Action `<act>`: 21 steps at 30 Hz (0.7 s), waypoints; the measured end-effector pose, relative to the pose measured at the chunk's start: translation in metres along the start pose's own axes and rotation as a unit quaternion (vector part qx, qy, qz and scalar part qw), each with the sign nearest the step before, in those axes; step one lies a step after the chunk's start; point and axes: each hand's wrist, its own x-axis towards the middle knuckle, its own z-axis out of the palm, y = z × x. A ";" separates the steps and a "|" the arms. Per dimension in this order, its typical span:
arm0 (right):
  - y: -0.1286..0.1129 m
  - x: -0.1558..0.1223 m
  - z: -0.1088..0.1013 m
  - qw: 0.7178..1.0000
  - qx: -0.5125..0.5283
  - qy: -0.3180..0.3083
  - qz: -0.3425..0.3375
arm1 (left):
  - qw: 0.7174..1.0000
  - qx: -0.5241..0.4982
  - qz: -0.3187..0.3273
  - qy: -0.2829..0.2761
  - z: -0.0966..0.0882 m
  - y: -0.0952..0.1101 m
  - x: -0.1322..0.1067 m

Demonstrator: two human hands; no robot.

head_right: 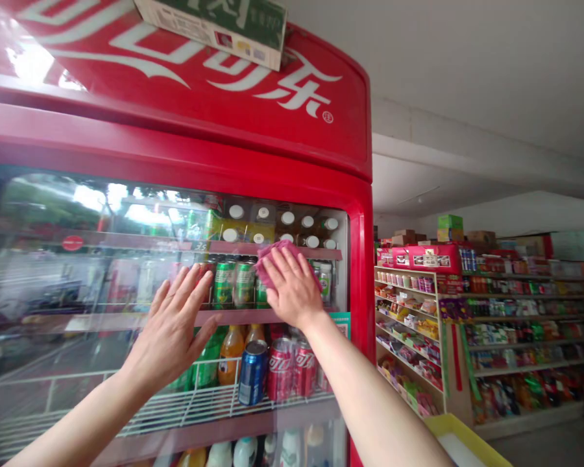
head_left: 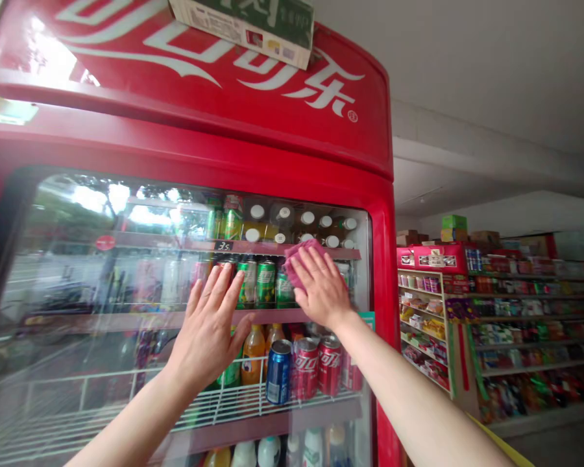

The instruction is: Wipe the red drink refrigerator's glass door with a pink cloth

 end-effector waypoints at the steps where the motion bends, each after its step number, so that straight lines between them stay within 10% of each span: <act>1: 0.011 -0.004 -0.003 0.999 -0.018 0.005 0.044 | 1.000 0.008 0.001 -0.006 -0.001 -0.004 -0.001; 9: 0.058 -0.017 0.004 0.945 -0.106 0.109 0.291 | 0.998 0.042 -0.027 -0.032 -0.017 -0.038 -0.012; 16: 0.016 0.026 0.019 0.865 -0.103 0.184 0.455 | 0.998 0.029 -0.054 -0.015 -0.023 -0.077 -0.023; 21: -0.021 0.075 0.022 0.871 -0.112 0.157 0.452 | 0.998 0.013 -0.062 -0.005 -0.035 -0.108 -0.042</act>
